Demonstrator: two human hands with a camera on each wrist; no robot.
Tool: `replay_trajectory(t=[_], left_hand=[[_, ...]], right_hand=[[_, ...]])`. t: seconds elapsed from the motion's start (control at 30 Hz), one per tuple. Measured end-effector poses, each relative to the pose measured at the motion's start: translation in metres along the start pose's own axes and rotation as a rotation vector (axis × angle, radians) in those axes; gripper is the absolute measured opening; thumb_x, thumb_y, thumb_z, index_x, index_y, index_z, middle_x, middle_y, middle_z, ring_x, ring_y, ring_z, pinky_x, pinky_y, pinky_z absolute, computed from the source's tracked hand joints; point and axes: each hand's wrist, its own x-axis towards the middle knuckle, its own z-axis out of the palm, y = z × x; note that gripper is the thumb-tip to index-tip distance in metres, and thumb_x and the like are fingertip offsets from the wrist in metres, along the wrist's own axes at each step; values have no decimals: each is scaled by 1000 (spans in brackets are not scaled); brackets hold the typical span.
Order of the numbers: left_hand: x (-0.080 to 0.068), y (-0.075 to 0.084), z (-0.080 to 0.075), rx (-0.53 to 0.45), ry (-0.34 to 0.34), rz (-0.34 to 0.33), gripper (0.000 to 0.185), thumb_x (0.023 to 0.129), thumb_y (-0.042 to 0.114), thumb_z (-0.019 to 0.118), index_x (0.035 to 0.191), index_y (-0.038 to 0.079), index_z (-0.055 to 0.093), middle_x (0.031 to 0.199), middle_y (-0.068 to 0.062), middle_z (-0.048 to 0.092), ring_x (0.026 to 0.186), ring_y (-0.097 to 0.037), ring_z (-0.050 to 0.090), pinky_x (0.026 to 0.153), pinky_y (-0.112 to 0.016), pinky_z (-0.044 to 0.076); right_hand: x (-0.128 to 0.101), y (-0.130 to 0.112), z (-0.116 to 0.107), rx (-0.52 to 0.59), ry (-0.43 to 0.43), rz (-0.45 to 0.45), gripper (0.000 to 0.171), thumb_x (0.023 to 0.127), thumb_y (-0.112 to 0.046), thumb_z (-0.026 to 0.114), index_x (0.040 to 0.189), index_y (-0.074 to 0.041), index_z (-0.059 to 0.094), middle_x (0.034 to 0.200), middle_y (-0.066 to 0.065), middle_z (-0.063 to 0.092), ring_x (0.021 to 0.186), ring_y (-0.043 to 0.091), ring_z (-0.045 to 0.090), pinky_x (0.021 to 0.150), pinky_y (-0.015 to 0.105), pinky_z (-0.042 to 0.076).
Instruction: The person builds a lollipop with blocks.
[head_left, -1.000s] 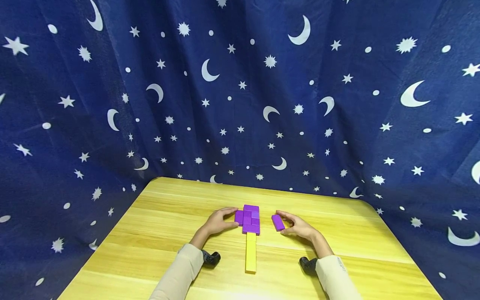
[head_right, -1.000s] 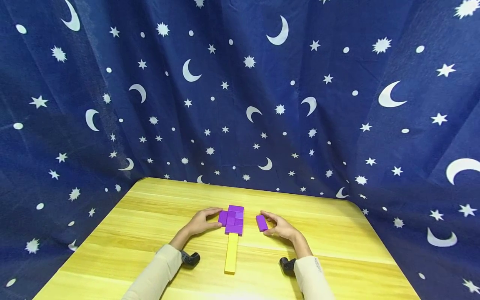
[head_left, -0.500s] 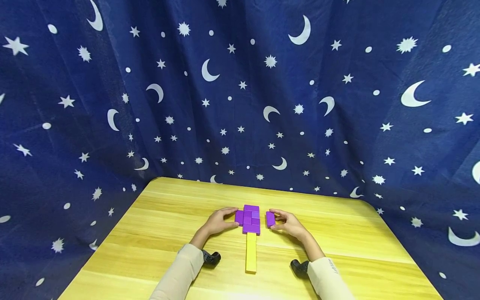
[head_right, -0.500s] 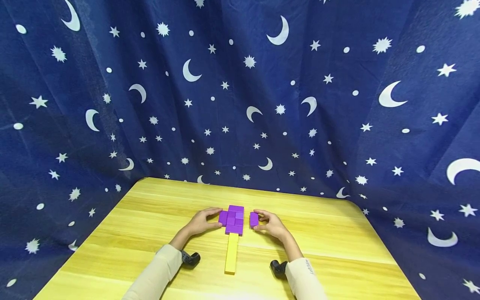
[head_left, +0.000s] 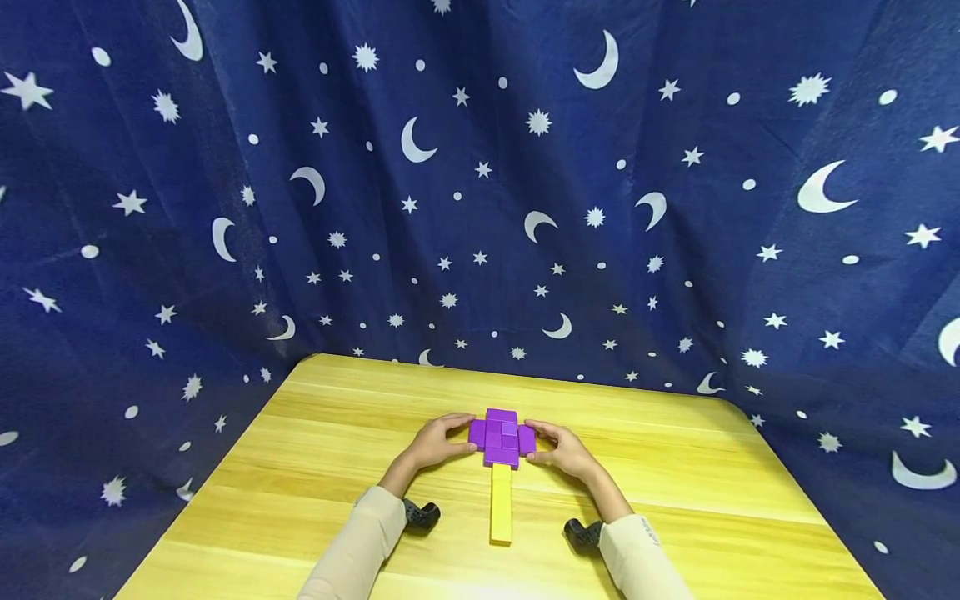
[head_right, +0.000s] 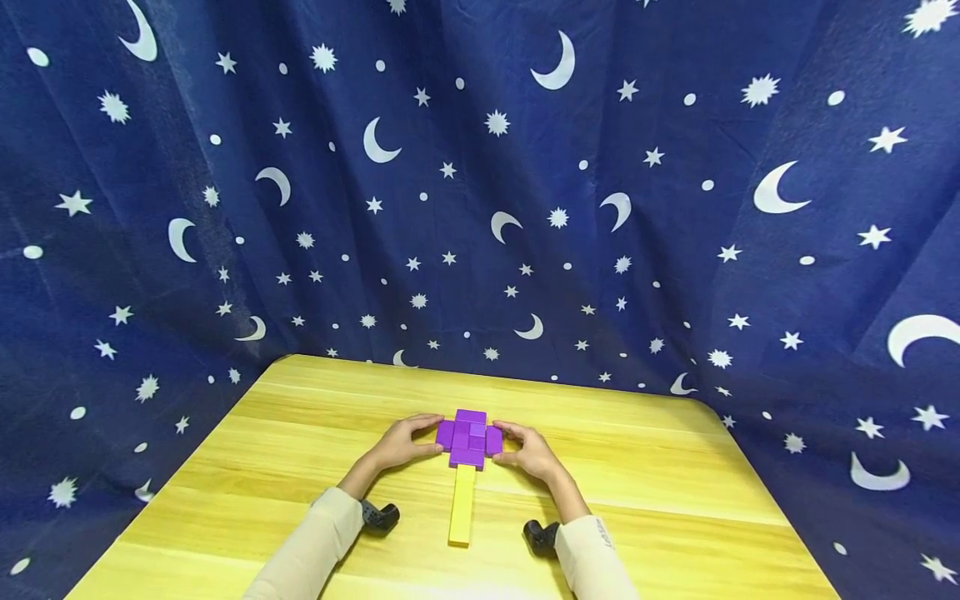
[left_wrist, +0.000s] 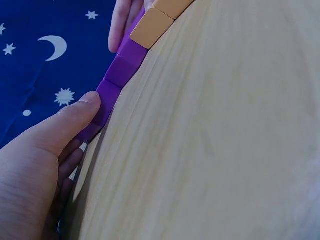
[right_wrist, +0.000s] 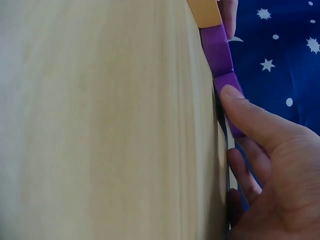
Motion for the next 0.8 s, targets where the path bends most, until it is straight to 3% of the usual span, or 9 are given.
replay_trajectory(t=[0.2, 0.5, 0.8], left_hand=[[1, -3, 2, 7, -4, -12, 67, 79, 48, 68, 132, 11, 52, 133, -5, 50, 124, -25, 43, 103, -41, 35], [2, -4, 3, 26, -10, -17, 69, 79, 48, 68, 134, 12, 50, 135, -6, 49, 125, -26, 42, 103, -42, 34], [1, -4, 3, 39, -5, 22, 66, 81, 45, 68, 132, 6, 51, 133, -11, 50, 124, -30, 44, 102, -45, 35]], right_hand=[[-2, 1, 0, -65, -7, -11, 66, 74, -11, 77, 131, 3, 48, 126, 19, 53, 114, 37, 47, 100, 53, 33], [-2, 2, 1, -57, 32, 12, 62, 74, -13, 77, 128, 1, 52, 121, 17, 57, 111, 34, 50, 99, 51, 35], [-1, 3, 4, -50, 30, -16, 62, 75, -15, 77, 129, 4, 50, 123, 18, 56, 112, 35, 50, 99, 51, 35]])
